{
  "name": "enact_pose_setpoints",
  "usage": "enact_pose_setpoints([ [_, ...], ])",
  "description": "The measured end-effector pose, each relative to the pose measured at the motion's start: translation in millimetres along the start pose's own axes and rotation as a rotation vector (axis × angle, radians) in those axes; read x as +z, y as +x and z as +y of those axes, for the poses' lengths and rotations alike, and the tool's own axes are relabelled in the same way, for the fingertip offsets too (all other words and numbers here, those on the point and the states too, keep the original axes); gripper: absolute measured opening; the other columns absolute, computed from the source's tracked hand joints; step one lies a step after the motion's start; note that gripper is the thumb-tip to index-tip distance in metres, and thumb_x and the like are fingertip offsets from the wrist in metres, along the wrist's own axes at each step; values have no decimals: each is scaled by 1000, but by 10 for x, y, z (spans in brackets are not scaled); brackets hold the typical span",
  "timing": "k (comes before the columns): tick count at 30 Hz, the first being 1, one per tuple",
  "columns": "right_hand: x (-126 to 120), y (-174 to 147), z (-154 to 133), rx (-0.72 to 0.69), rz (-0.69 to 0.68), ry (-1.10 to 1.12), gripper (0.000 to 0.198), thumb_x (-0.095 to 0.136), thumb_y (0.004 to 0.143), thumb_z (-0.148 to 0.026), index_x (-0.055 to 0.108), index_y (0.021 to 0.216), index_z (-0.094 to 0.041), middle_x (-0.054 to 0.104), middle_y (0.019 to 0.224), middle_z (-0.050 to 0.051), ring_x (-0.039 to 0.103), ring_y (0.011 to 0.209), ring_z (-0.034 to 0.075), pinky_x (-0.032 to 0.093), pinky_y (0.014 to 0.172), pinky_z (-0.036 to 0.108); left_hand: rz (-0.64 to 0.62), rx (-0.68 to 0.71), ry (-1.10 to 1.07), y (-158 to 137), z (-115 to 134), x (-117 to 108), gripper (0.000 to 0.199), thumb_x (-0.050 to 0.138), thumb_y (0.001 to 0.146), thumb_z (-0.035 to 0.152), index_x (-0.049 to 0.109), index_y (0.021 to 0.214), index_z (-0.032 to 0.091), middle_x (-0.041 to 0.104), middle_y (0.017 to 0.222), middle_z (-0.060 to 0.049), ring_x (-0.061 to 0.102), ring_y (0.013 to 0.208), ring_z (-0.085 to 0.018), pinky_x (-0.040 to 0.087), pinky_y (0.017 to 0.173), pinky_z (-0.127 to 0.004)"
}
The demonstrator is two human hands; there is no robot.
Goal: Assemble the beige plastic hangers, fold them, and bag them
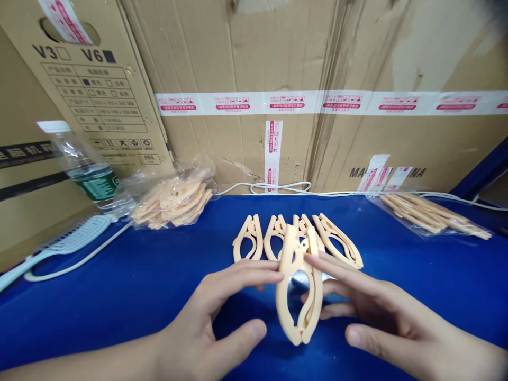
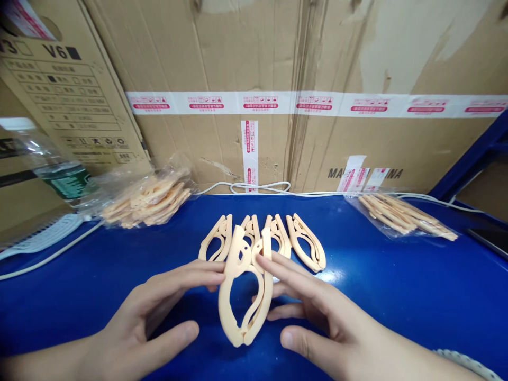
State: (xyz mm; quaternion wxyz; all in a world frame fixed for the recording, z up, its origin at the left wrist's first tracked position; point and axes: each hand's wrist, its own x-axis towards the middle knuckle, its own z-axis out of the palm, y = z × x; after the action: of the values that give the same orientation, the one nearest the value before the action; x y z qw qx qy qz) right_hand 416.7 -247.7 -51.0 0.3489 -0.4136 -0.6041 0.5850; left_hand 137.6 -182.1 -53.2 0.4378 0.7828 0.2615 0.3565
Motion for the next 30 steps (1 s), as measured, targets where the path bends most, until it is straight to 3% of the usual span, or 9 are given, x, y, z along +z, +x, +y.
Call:
enact_pose_setpoints([
  [3, 12, -16, 5, -31, 32, -23, 58, 63, 90, -26, 43, 139, -49, 21, 160, -6, 47, 133, 31, 48, 103, 45, -21, -21, 25, -7, -11, 15, 47, 70, 79, 21, 66, 125, 32, 58, 138, -5, 51, 130, -31, 37, 113, -46],
  [10, 5, -52, 4, -63, 6, -53, 61, 63, 89, -25, 42, 140, -50, 25, 159, -5, 56, 124, 31, 47, 102, 47, -135, -64, -219, 66, -61, 16, 49, 64, 85, 16, 59, 132, 29, 49, 145, -7, 53, 127, -29, 49, 103, -39],
  [16, -40, -49, -1, -53, 6, -160, 65, 64, 88, -28, 37, 144, -47, 25, 159, -4, 50, 130, 32, 42, 107, 48, -133, -160, -236, 122, -37, -19, 47, 64, 84, 17, 62, 130, 26, 48, 146, -8, 51, 129, -31, 49, 103, -40],
  [19, -71, -74, 5, -44, 3, -253, 69, 65, 87, -26, 34, 145, -47, 25, 159, -4, 43, 136, 32, 35, 111, 47, -120, -131, -220, 99, -39, -8, 49, 65, 82, 16, 62, 130, 28, 50, 145, -8, 51, 130, -31, 49, 103, -42],
  [23, -81, -96, -17, -44, -23, -301, 70, 66, 86, -26, 35, 146, -45, 30, 157, -3, 35, 140, 31, 36, 111, 47, -98, -70, -169, 21, -39, 7, 57, 69, 77, 13, 61, 130, 34, 52, 144, -4, 45, 135, -30, 47, 105, -41],
  [27, -52, -70, -54, -63, -15, -209, 62, 67, 87, -28, 43, 141, -46, 35, 155, -1, 49, 131, 31, 43, 107, 47, -104, -104, -120, -27, -21, -2, 57, 67, 76, 14, 62, 129, 35, 51, 145, -2, 44, 136, -32, 40, 110, -46],
  [30, -50, -39, -89, -88, 16, -121, 54, 68, 87, -28, 51, 136, -45, 37, 154, 0, 56, 125, 30, 49, 102, 46, -118, -92, -130, -35, -19, -18, 63, 70, 77, 19, 55, 136, 37, 48, 148, -2, 49, 131, -33, 46, 105, -45],
])
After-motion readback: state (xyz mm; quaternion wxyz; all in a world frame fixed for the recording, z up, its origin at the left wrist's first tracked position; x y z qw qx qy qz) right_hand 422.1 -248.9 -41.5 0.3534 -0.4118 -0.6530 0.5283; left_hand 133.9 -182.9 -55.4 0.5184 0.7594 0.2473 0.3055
